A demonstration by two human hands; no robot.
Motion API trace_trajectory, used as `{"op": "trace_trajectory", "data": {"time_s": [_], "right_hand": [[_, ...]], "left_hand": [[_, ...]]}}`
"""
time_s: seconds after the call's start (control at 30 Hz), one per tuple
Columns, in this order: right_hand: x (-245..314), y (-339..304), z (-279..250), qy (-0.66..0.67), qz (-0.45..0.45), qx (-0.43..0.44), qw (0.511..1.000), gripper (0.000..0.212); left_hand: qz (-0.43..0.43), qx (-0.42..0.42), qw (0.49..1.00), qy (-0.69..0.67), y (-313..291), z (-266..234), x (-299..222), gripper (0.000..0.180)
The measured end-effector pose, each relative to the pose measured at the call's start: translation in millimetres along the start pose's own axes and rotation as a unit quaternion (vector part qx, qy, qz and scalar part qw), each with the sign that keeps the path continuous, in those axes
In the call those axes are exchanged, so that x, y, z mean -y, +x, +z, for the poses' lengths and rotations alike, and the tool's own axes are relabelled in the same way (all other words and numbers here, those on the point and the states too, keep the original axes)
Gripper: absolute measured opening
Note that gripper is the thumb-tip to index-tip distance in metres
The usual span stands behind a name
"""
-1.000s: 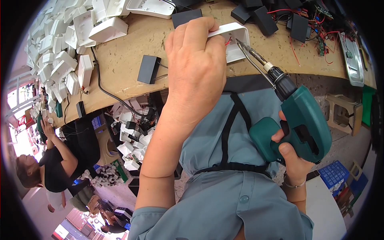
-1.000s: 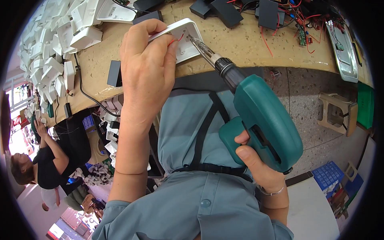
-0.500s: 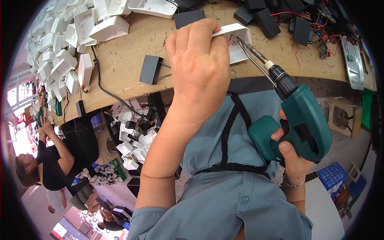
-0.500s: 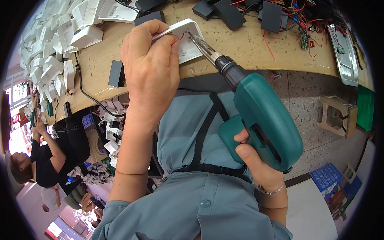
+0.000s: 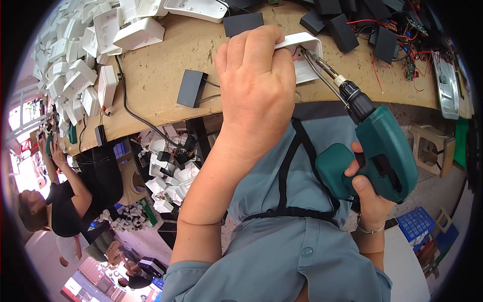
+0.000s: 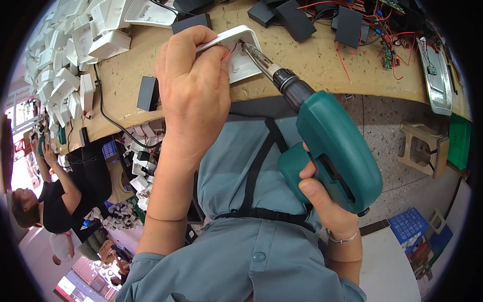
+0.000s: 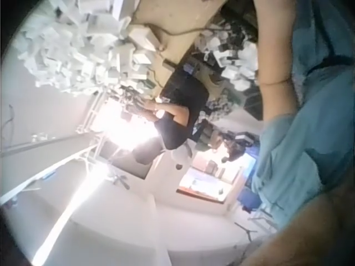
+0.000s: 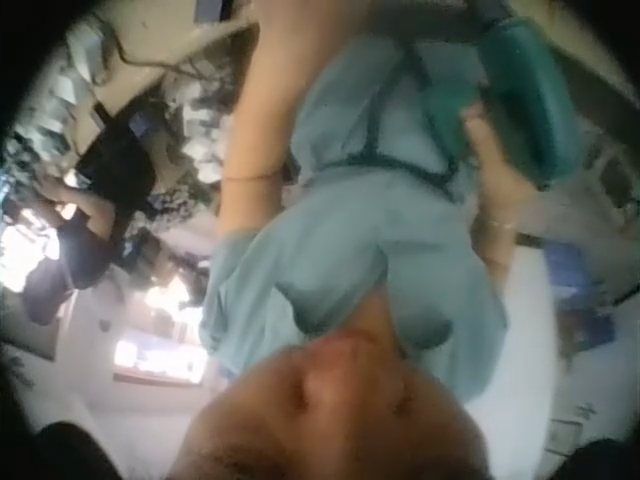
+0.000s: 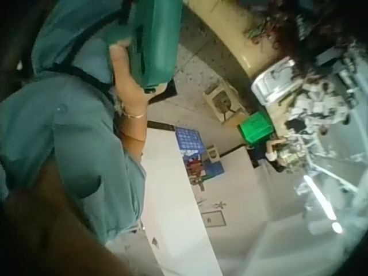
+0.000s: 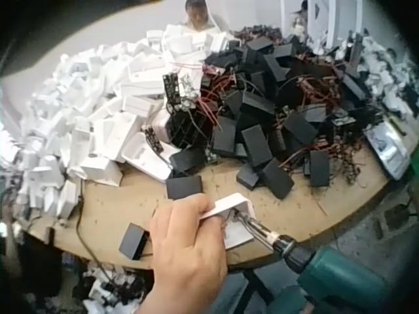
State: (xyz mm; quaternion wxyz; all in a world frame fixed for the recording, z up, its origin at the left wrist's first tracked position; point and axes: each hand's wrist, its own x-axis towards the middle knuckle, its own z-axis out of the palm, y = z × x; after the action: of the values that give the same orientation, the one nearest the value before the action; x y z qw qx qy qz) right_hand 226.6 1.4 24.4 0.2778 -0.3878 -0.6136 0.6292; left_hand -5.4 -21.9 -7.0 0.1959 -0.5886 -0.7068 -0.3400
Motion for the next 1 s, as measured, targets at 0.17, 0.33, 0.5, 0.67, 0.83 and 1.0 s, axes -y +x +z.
{"op": "trace_trajectory", "data": {"time_s": [0.17, 0.33, 0.5, 0.67, 0.83, 1.0], "right_hand": [[-1, 1, -2, 0.001, -0.007, 0.012, 1.0, 0.06], [2, 2, -1, -0.01, 0.003, 0.013, 1.0, 0.056], [4, 1, -1, -0.014, -0.002, 0.016, 1.0, 0.054], [11, -1, -1, -0.017, 0.021, 0.015, 1.0, 0.05], [13, -1, -1, 0.007, 0.018, 0.029, 0.999, 0.026], [13, -3, -1, 0.005, 0.023, 0.021, 1.0, 0.027]], "left_hand": [[-0.002, 0.004, 1.0, -0.008, 0, 0, 0, 0.01], [-0.003, 0.004, 1.0, -0.006, 1, -1, 0, 0.009], [-0.001, 0.005, 1.0, -0.008, 1, -2, 0, 0.009], [0.006, -0.003, 1.0, -0.007, 1, 0, 0, 0.01], [0.008, -0.006, 1.0, -0.006, 0, 1, 0, 0.01], [0.011, -0.006, 1.0, -0.007, 1, 1, 0, 0.01]]}}
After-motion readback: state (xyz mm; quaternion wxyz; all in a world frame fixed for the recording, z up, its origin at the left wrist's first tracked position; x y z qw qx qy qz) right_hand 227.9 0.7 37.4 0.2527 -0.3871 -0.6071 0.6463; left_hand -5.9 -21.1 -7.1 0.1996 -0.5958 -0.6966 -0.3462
